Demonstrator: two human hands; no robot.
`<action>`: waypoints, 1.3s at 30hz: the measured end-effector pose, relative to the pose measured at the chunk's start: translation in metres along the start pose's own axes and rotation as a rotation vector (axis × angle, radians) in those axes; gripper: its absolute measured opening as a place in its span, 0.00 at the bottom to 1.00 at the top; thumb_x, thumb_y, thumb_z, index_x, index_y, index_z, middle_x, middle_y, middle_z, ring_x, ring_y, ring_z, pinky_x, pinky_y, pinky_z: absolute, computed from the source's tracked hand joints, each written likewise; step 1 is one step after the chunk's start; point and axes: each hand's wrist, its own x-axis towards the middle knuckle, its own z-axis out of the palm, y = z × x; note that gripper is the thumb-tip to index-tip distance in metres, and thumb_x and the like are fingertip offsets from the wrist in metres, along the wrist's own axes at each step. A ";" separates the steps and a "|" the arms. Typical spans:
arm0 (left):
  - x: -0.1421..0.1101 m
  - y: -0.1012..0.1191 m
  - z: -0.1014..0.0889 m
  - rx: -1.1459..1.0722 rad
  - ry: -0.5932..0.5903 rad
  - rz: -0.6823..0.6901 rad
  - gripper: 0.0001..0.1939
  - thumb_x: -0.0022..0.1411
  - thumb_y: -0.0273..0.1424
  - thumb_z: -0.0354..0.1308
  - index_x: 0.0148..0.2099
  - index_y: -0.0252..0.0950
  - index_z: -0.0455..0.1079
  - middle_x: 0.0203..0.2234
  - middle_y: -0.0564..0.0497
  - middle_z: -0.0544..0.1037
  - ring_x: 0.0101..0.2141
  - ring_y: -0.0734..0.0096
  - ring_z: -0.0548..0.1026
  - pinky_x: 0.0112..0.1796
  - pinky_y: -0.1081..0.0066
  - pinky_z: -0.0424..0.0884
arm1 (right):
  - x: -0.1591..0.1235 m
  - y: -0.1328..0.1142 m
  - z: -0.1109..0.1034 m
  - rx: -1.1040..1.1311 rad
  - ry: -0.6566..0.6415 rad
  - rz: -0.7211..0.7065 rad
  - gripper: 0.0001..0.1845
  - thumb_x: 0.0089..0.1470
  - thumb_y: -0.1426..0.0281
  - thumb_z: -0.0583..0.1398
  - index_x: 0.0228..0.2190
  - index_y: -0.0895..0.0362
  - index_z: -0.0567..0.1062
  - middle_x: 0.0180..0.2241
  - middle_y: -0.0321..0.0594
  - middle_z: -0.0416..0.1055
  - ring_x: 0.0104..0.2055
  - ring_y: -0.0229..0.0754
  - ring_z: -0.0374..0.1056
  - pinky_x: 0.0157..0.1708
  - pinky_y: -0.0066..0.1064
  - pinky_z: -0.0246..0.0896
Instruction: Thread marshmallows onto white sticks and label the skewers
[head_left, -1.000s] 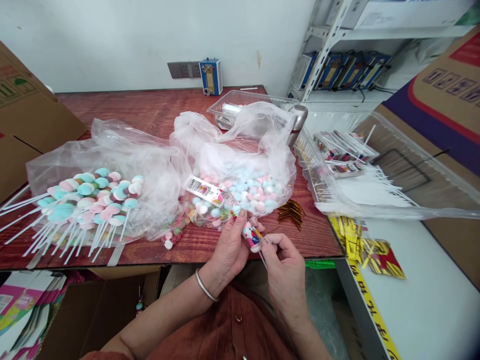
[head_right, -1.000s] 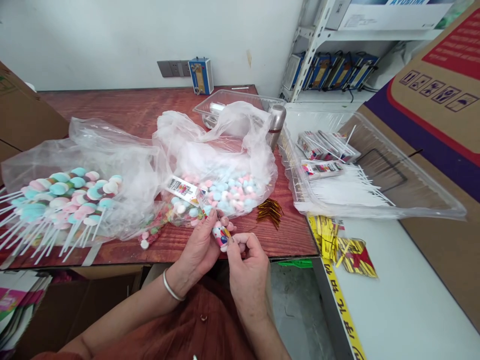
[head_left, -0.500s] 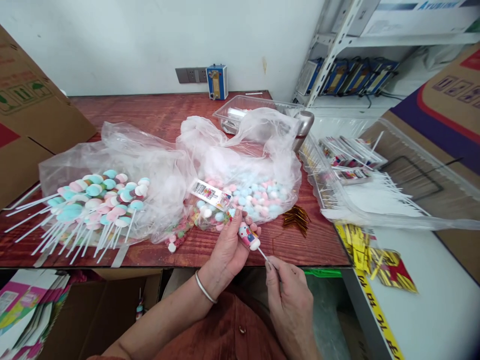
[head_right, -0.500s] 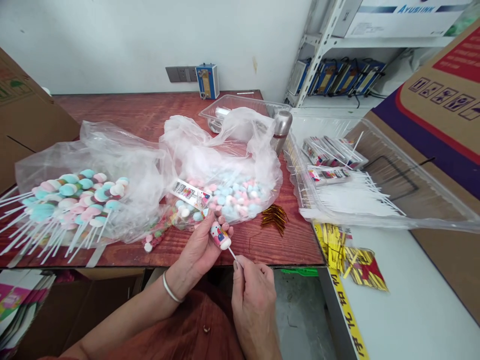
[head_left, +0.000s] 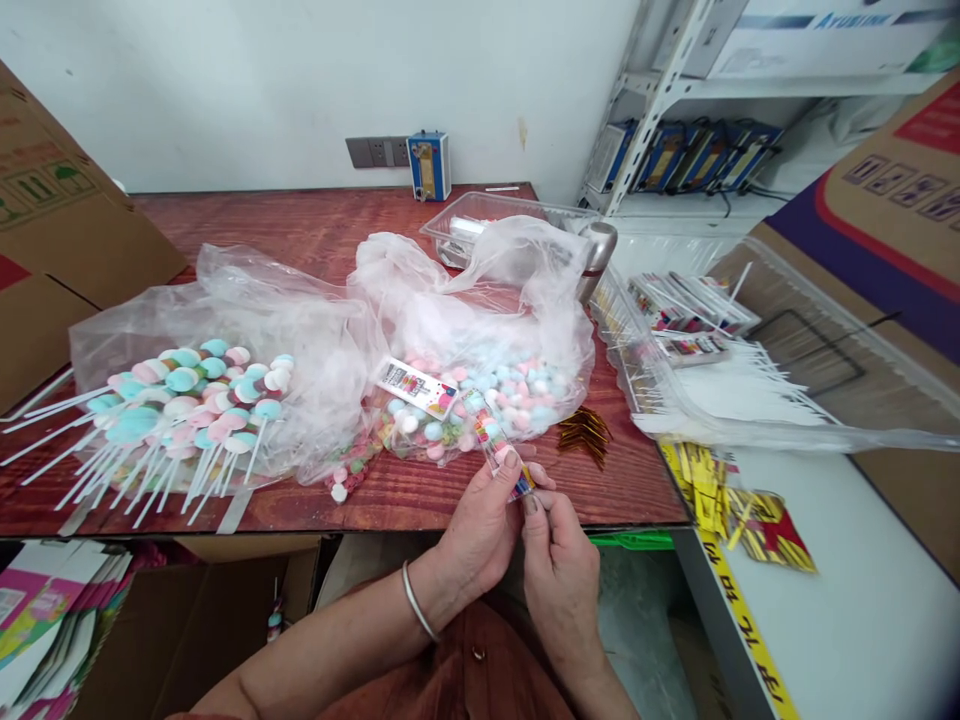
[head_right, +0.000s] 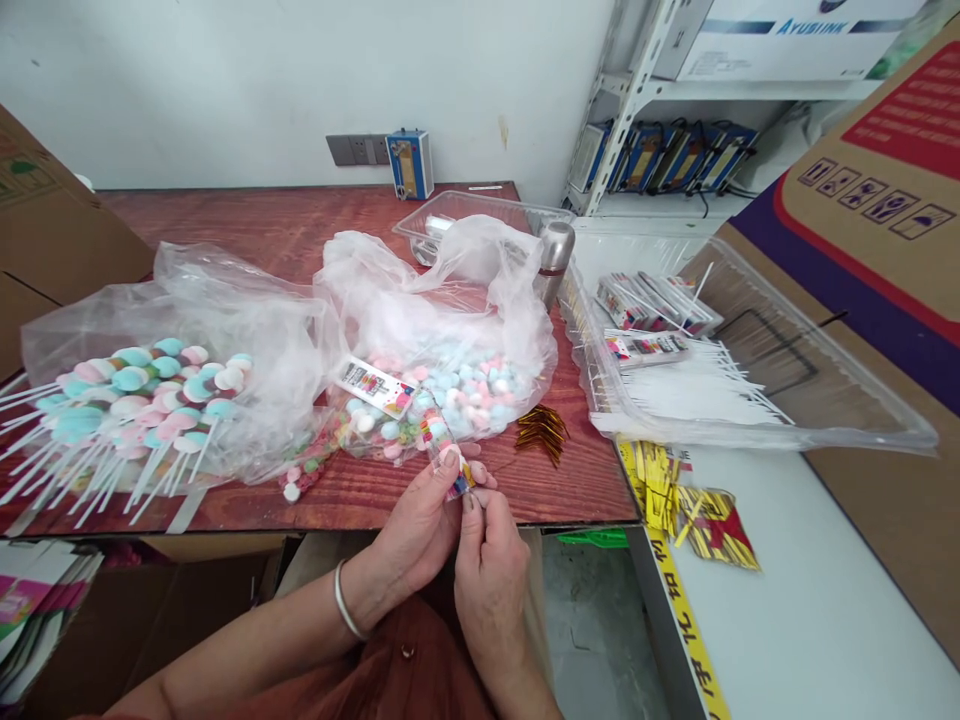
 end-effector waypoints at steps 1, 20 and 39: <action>-0.001 -0.001 -0.001 0.011 -0.001 -0.007 0.16 0.59 0.40 0.65 0.43 0.33 0.72 0.31 0.49 0.78 0.36 0.69 0.76 0.44 0.68 0.70 | 0.001 -0.001 -0.001 0.033 0.000 0.033 0.14 0.64 0.61 0.51 0.35 0.53 0.73 0.34 0.42 0.79 0.31 0.44 0.73 0.30 0.29 0.61; -0.002 0.001 -0.020 0.360 -0.092 -0.150 0.25 0.60 0.45 0.62 0.53 0.34 0.74 0.22 0.53 0.74 0.19 0.77 0.67 0.20 0.77 0.60 | 0.010 -0.002 0.014 1.084 -0.015 0.506 0.20 0.54 0.58 0.64 0.22 0.55 0.62 0.18 0.24 0.50 0.18 0.30 0.42 0.18 0.23 0.44; -0.001 0.015 -0.030 0.335 -0.160 -0.190 0.18 0.57 0.40 0.66 0.43 0.32 0.80 0.28 0.45 0.79 0.25 0.70 0.72 0.28 0.70 0.69 | 0.001 0.001 0.014 0.987 -0.081 0.500 0.19 0.52 0.54 0.64 0.27 0.54 0.66 0.19 0.23 0.50 0.18 0.29 0.41 0.16 0.22 0.41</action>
